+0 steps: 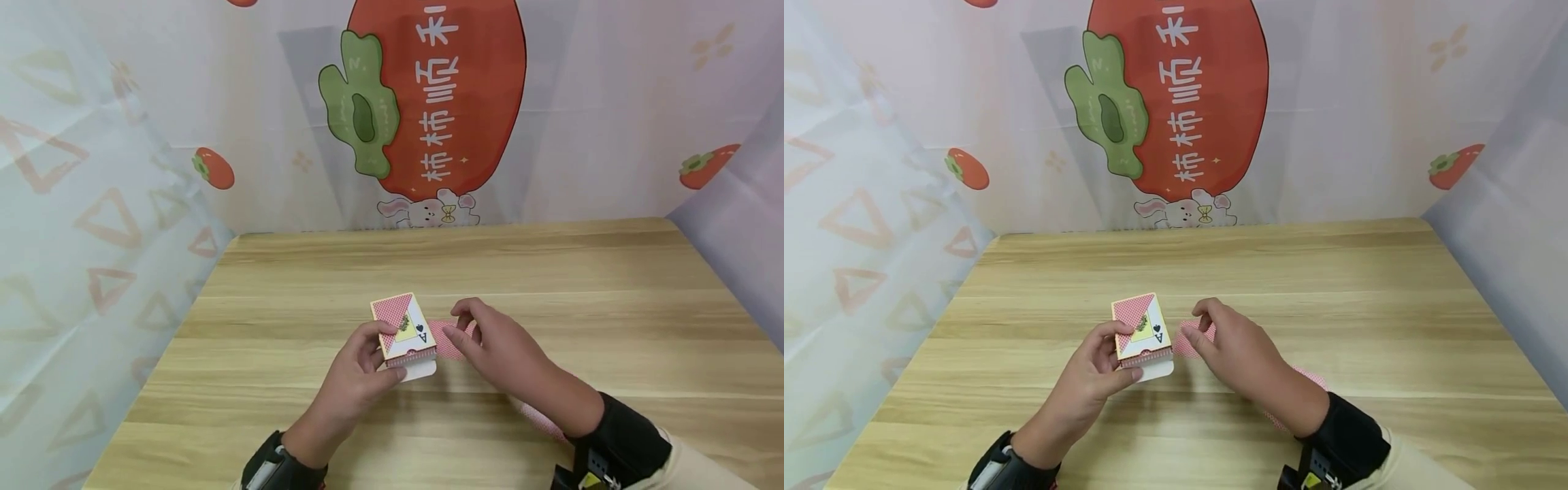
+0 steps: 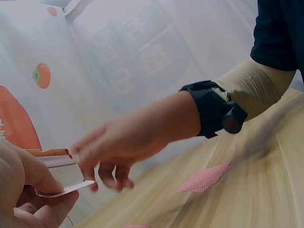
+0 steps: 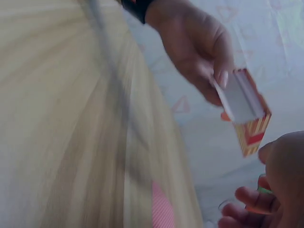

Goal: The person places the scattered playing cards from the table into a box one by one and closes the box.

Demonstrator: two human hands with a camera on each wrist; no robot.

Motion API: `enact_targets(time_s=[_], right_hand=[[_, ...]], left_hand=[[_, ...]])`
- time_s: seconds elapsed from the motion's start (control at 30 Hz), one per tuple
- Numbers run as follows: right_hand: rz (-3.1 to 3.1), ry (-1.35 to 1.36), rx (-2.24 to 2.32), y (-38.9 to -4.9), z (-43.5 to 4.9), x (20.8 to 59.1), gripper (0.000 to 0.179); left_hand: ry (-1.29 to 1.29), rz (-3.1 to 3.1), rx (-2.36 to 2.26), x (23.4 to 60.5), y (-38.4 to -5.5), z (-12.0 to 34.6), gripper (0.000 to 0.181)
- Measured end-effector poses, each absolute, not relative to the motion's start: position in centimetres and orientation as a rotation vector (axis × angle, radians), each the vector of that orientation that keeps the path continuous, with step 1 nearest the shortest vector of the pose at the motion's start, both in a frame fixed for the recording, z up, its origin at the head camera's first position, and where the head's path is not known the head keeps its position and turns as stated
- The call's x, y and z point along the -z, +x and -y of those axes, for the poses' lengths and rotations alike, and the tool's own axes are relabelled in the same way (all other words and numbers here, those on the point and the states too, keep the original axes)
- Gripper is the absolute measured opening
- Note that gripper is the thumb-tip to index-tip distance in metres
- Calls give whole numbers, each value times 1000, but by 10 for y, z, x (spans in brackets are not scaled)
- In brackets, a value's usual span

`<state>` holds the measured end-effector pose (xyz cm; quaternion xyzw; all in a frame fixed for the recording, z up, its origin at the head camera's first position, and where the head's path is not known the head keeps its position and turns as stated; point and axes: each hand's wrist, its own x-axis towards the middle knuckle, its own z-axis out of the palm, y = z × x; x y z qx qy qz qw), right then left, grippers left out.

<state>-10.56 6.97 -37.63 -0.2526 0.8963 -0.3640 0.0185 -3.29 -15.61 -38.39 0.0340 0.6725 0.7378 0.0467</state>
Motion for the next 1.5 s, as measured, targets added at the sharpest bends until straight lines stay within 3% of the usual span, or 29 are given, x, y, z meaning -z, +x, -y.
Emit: enact_targets(time_s=[0.2,0.4,0.77,1.03,1.17,1.4,1.5], right_hand=[[-2792,-693,1006,-128,-72,396,34],[-2812,-814,860,-140,-77,418,42],[-2812,-1020,606,-126,-61,425,64],[-2791,-1086,411,-109,-52,407,37],[-2729,-1071,347,-102,-50,396,32],[-2531,-1072,339,-98,-50,392,68],[-2492,-1080,335,-93,-50,392,66]], left_hand=[[80,-2039,-2265,383,-33,158,59],[53,-2030,-2272,382,-32,157,59],[59,-2030,-2277,382,-31,158,59],[93,-2011,-2296,384,-31,158,59],[92,-2013,-2295,383,-31,158,59],[96,-2030,-2278,382,-29,160,58],[99,-2033,-2275,382,-29,160,58]])
